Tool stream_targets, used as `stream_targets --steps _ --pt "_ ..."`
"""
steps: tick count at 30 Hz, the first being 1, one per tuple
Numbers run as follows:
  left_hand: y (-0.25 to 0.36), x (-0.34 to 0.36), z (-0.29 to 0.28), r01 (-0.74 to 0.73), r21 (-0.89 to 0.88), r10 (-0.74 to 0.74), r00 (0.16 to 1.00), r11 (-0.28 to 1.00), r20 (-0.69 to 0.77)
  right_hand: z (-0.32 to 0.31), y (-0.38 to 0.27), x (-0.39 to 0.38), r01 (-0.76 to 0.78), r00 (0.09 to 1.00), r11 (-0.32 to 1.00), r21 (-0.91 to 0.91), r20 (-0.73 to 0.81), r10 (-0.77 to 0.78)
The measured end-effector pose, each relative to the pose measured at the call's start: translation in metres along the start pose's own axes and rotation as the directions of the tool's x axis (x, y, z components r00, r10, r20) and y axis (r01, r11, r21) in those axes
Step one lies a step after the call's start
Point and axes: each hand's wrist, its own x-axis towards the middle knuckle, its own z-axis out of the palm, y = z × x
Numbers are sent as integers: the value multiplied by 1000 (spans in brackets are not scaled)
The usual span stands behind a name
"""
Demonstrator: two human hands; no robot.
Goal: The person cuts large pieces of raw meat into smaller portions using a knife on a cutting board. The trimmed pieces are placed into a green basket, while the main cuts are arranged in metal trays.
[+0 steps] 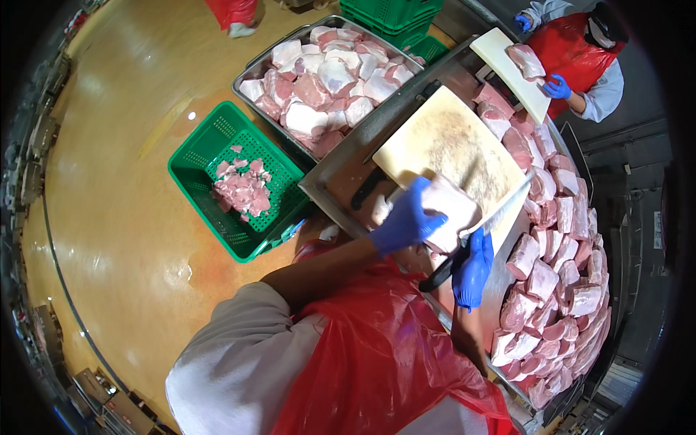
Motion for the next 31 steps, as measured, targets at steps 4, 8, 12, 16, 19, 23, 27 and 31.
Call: stream_targets --steps 4,8,12,16,19,23,27,31 --pt "21 47 -104 108 -130 -107 994 986 20 90 -41 41 154 943 938 -310 330 -46" --pt "-12 75 -176 -266 679 456 883 684 -113 116 -52 67 113 928 993 -38 362 -92" --pt "1 61 -202 219 623 -81 967 751 -242 19 -35 32 113 967 993 -30 235 -103" --pt "-6 93 -129 -278 666 272 955 692 116 -132 -4 -46 136 961 990 -46 -237 -144" --pt "24 111 -50 -388 505 369 918 771 143 -162 -4 -76 98 866 989 -112 -479 -140" --pt "78 104 123 -663 -110 626 622 741 471 -191 -6 -122 32 718 985 -167 -682 -139" --pt "49 41 340 -591 -180 465 375 786 802 -211 30 -192 -104 567 943 -316 -798 -205" --pt "-48 -19 552 -283 302 -197 347 910 917 -216 70 -262 -314 409 901 -300 -899 -157"
